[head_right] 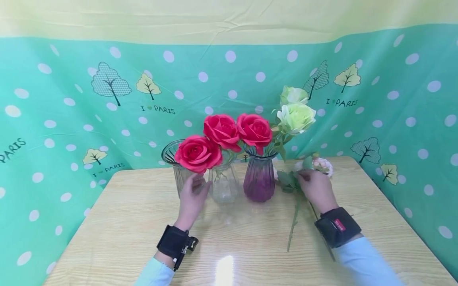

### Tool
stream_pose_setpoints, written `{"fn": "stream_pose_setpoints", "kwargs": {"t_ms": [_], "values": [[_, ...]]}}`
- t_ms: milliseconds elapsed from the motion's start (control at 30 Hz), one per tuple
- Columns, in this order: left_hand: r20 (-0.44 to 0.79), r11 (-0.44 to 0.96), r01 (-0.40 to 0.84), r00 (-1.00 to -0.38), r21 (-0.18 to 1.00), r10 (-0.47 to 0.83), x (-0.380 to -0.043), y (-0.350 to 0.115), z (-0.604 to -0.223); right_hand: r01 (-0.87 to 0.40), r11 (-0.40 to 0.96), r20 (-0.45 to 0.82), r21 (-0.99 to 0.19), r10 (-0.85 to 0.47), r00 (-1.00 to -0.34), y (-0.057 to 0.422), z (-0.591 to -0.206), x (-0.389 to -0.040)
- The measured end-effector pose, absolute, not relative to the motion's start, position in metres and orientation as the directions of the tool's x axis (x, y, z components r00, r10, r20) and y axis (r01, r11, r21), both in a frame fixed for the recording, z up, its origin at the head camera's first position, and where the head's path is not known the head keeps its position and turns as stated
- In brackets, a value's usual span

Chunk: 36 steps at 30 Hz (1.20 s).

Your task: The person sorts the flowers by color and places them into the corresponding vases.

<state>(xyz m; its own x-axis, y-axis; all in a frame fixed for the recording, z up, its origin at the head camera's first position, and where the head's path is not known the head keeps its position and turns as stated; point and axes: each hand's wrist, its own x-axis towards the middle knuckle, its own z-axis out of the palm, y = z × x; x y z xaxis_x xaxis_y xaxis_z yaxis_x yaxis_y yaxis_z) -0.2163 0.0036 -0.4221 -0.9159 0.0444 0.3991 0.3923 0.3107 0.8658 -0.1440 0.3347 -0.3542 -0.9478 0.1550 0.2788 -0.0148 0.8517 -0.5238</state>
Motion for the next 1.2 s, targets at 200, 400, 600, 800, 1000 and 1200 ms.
{"fn": "stream_pose_setpoints", "kwargs": {"t_ms": [200, 400, 600, 800, 1000, 1200], "values": [[0.398, 0.292, 0.383, -0.917, 0.877, 0.006, -0.211, -0.010, -0.421, 0.091, 0.862, 0.098, -0.499, 0.161, -0.982, 0.361, -0.372, -0.143], [0.429, 0.253, 0.404, -0.902, 0.879, -0.051, -0.209, -0.021, -0.423, 0.142, 0.871, 0.013, -0.470, 0.168, -0.986, 0.373, -0.390, -0.143], [0.454, 0.278, 0.414, -0.885, 0.867, -0.100, -0.210, -0.031, -0.425, 0.197, 0.860, -0.071, -0.470, 0.186, -0.980, 0.379, -0.402, -0.136], [0.461, 0.289, 0.407, -0.875, 0.866, -0.149, -0.211, -0.038, -0.426, 0.266, 0.811, -0.195, -0.521, 0.191, -0.962, 0.382, -0.405, -0.133], [0.459, 0.292, 0.401, -0.873, 0.868, -0.164, -0.213, -0.042, -0.425, 0.332, 0.721, -0.277, -0.609, 0.199, -0.940, 0.387, -0.411, -0.133], [0.494, 0.295, 0.431, -0.850, 0.852, -0.183, -0.215, -0.043, -0.425, 0.350, 0.697, -0.289, -0.626, 0.209, -0.934, 0.386, -0.417, -0.134]]}}
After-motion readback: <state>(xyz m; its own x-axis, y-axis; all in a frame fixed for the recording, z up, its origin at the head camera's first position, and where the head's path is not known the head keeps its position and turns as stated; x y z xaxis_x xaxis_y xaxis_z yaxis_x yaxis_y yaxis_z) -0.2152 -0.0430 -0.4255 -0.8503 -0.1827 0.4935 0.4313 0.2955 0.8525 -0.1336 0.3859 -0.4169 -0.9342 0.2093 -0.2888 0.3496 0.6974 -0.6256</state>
